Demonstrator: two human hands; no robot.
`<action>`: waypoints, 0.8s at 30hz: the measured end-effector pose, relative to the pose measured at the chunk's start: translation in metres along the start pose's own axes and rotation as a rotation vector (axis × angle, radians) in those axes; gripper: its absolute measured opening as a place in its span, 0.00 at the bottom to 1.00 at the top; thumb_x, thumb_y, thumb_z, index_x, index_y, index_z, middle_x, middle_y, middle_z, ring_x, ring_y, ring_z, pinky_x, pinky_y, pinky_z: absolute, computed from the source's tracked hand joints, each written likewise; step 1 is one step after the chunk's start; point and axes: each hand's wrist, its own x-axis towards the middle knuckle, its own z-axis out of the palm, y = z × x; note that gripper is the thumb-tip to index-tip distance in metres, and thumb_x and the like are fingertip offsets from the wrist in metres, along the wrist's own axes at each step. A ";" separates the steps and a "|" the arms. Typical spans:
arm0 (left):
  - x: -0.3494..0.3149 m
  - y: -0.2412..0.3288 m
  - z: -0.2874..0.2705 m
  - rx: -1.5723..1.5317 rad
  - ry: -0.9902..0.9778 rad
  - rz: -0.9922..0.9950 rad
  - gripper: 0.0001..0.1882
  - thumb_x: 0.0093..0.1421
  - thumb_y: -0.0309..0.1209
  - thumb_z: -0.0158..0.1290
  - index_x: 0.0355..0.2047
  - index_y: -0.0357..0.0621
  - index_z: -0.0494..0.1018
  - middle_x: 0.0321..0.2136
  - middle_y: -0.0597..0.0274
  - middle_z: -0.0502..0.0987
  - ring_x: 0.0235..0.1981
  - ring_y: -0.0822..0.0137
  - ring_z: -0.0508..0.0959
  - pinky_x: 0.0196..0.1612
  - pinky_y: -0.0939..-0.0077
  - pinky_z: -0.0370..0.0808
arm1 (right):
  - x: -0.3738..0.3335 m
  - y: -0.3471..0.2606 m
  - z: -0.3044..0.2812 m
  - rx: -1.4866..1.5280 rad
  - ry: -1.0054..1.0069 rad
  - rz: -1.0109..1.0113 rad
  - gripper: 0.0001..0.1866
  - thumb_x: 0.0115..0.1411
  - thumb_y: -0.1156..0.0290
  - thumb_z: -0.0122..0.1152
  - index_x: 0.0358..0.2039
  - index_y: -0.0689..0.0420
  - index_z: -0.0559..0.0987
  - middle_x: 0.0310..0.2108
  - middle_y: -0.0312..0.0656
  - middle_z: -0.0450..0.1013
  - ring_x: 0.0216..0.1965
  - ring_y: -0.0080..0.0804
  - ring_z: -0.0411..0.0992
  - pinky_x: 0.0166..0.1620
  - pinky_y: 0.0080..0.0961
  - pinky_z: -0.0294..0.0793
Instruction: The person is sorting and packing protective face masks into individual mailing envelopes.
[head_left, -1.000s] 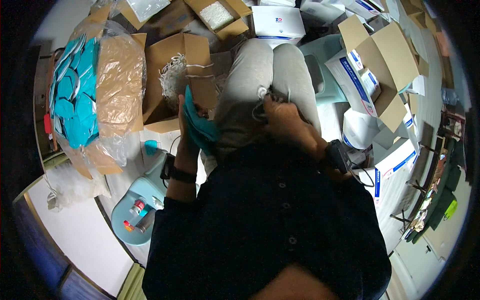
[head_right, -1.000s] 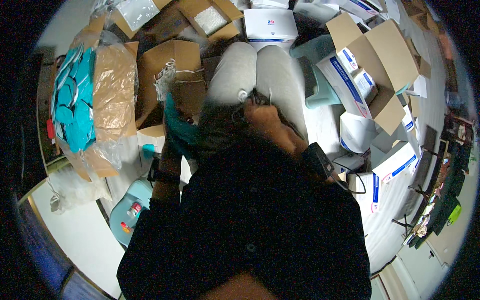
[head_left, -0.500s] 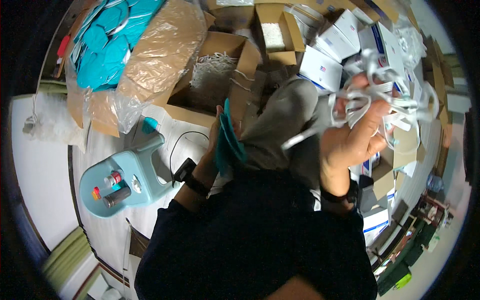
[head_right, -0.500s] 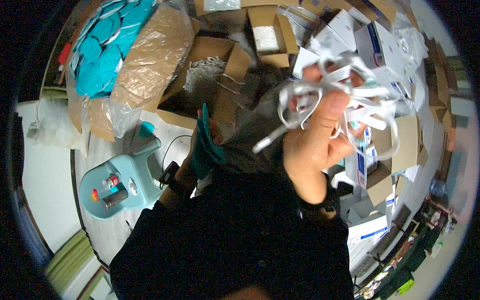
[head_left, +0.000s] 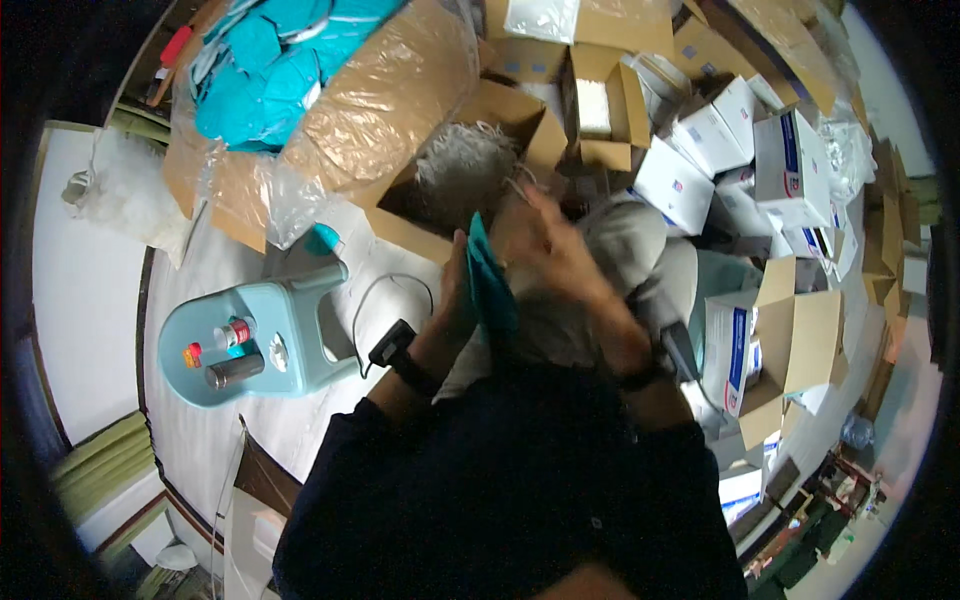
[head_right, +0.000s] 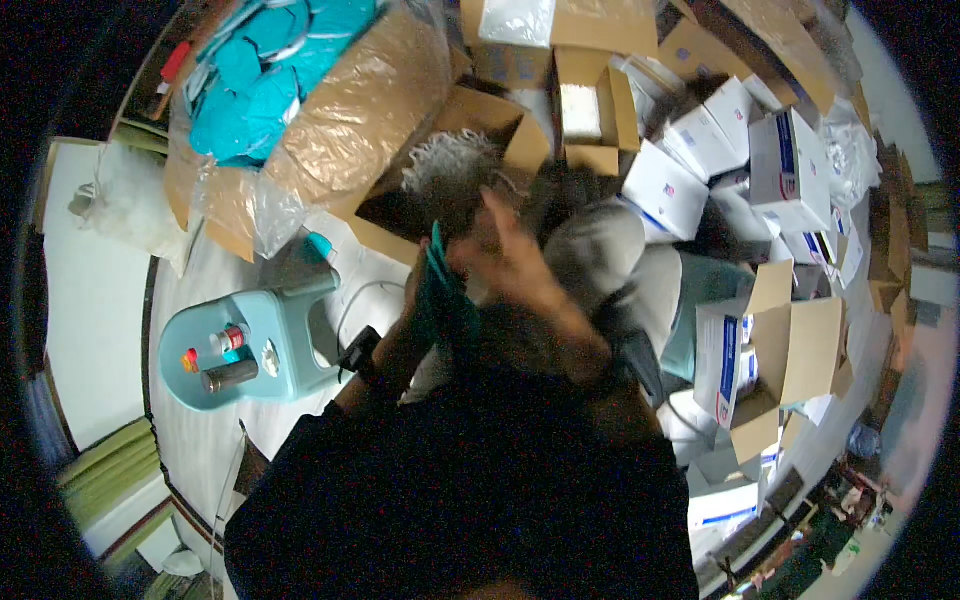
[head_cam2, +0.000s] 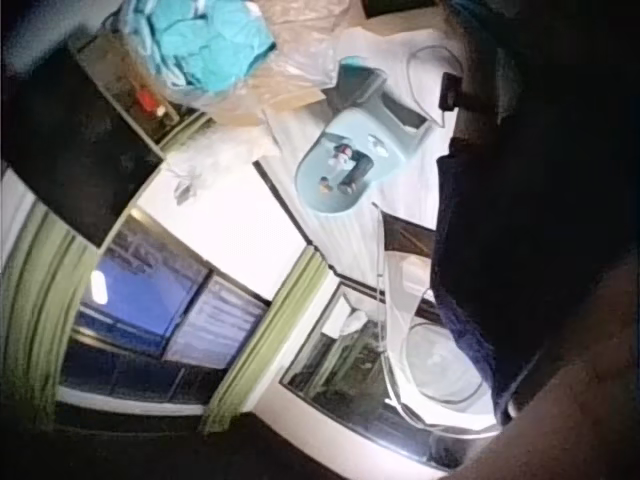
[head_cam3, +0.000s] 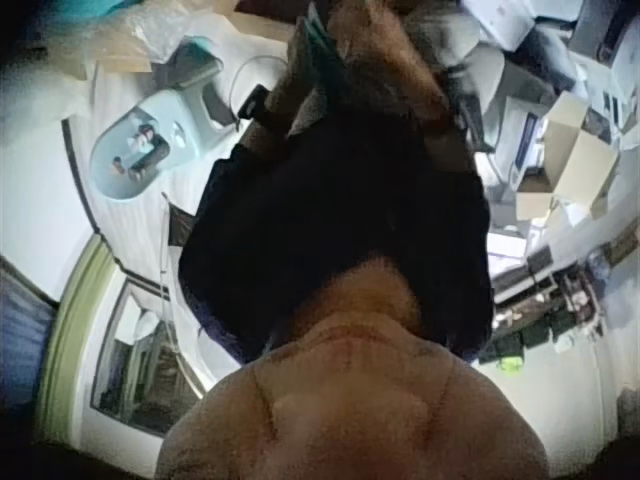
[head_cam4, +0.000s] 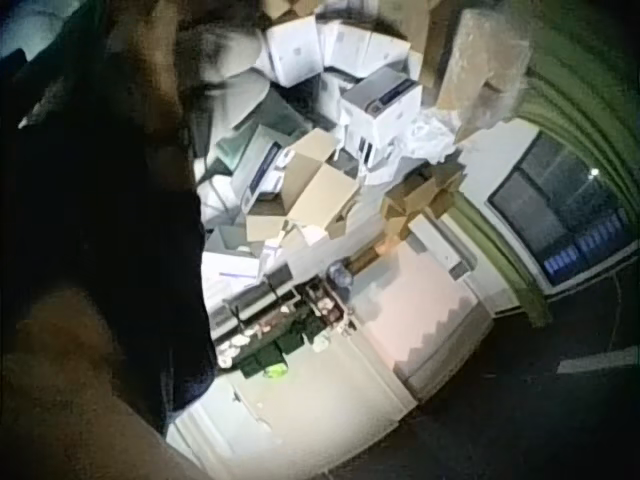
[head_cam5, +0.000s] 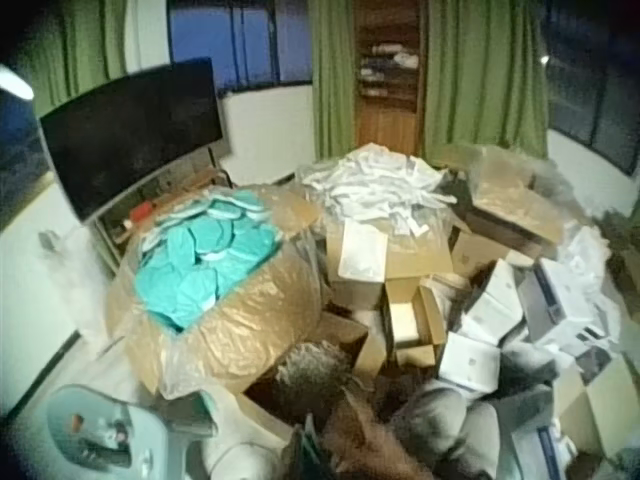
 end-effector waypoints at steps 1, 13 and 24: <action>0.003 0.010 0.000 -0.009 0.088 0.013 0.37 0.65 0.60 0.33 0.51 0.35 0.67 0.40 0.51 0.75 0.37 0.60 0.77 0.39 0.66 0.76 | -0.012 -0.029 0.010 -0.064 -0.057 0.002 0.35 0.59 0.64 0.62 0.62 0.60 0.57 0.56 0.53 0.64 0.56 0.43 0.66 0.53 0.35 0.70; 0.001 0.012 0.030 0.482 -0.297 -0.010 0.21 0.56 0.38 0.61 0.47 0.44 0.72 0.40 0.59 0.76 0.37 0.66 0.77 0.40 0.69 0.76 | -0.053 0.055 -0.006 -0.294 0.284 0.219 0.17 0.64 0.60 0.53 0.45 0.60 0.72 0.31 0.40 0.73 0.34 0.29 0.71 0.38 0.27 0.71; 0.031 0.312 0.014 0.109 0.471 0.567 0.18 0.59 0.42 0.58 0.24 0.42 0.65 0.17 0.67 0.62 0.17 0.72 0.65 0.21 0.79 0.72 | -0.115 0.060 -0.042 0.633 0.450 0.440 0.18 0.63 0.62 0.54 0.49 0.60 0.71 0.35 0.39 0.70 0.31 0.32 0.70 0.41 0.33 0.71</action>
